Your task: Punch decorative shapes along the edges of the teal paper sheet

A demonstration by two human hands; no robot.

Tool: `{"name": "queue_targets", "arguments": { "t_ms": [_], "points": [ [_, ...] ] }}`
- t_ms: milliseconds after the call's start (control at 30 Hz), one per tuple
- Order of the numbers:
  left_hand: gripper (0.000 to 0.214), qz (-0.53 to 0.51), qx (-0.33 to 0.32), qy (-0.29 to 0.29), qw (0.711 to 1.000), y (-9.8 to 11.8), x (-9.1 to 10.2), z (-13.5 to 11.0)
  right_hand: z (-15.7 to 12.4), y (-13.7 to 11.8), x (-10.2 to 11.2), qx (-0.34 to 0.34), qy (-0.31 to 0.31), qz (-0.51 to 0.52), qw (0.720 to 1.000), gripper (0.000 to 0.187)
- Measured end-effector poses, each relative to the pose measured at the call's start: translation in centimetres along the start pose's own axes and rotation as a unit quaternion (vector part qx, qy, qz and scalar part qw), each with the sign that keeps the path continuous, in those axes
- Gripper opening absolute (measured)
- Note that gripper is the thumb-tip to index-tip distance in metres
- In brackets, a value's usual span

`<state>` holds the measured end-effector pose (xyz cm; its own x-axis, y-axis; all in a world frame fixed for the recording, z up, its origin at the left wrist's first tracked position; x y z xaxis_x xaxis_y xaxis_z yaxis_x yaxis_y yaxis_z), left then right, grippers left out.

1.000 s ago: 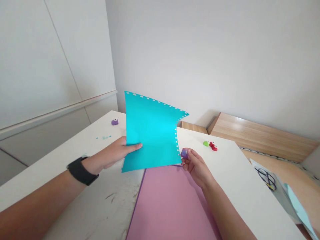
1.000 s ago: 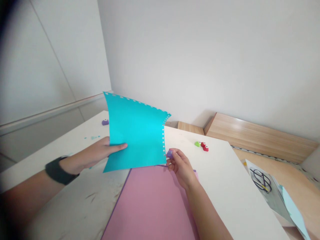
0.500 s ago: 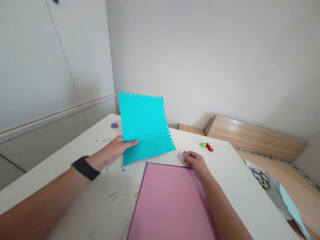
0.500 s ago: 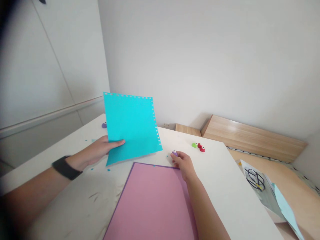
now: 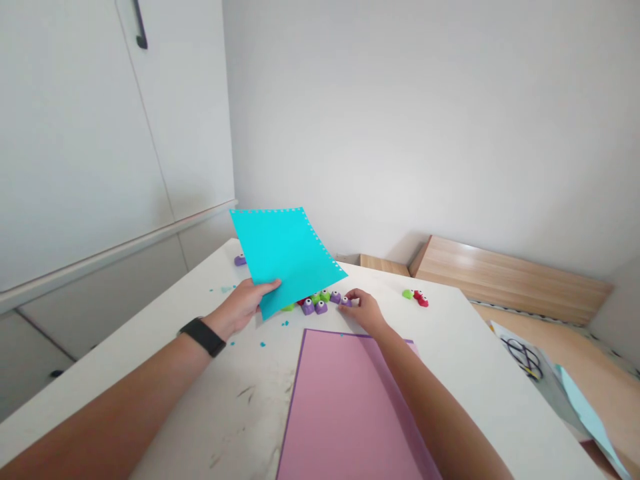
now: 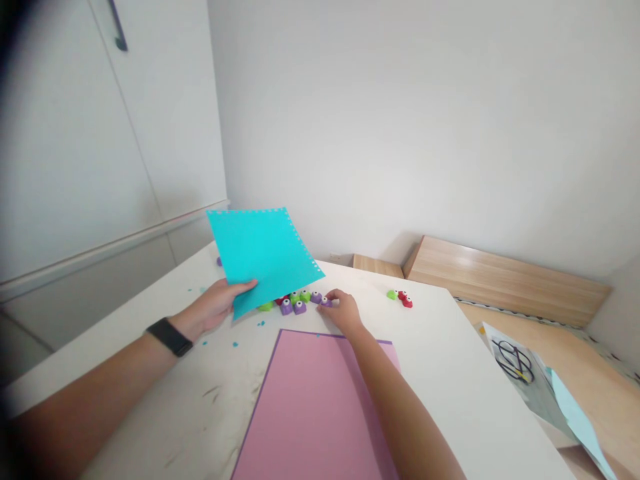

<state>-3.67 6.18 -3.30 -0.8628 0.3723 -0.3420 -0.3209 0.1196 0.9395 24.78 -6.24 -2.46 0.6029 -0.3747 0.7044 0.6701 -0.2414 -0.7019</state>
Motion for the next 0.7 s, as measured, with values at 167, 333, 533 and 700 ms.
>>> {"name": "queue_targets", "arguments": {
  "t_ms": [167, 333, 533, 700],
  "points": [
    [0.052, -0.016, -0.007, 0.012, 1.000, 0.3, 0.1, 0.0, 0.4, -1.8, 0.4, 0.062, -0.006, 0.024, 0.998, 0.034],
    [0.048, -0.032, -0.017, -0.012, 0.999, 2.0, -1.2, -0.7, 2.5, 3.1, 8.6, -0.038, 0.146, -0.020, 0.988, 0.039],
    [0.058, -0.021, 0.027, -0.173, 0.984, 2.7, -5.9, -3.8, 1.2, 12.2, 17.9, -0.172, 0.237, -0.111, 0.950, 0.035],
    [0.060, 0.026, 0.135, -0.361, 0.922, 0.7, -10.3, -8.9, -1.1, 16.3, 19.2, -0.221, 0.248, -0.177, 0.927, 0.038]
  ]
}}
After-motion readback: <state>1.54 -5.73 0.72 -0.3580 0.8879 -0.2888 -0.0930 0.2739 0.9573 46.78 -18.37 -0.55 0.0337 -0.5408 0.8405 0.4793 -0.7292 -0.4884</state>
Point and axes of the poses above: each hand's wrist, its own z-axis towards the middle knuckle, its own x-axis out of the back of the hand, y = z × x, the point moved 8 cm from there along z, towards the middle knuckle, and after that the axes turned 9 degrees about -x, right-handed, at the moved point
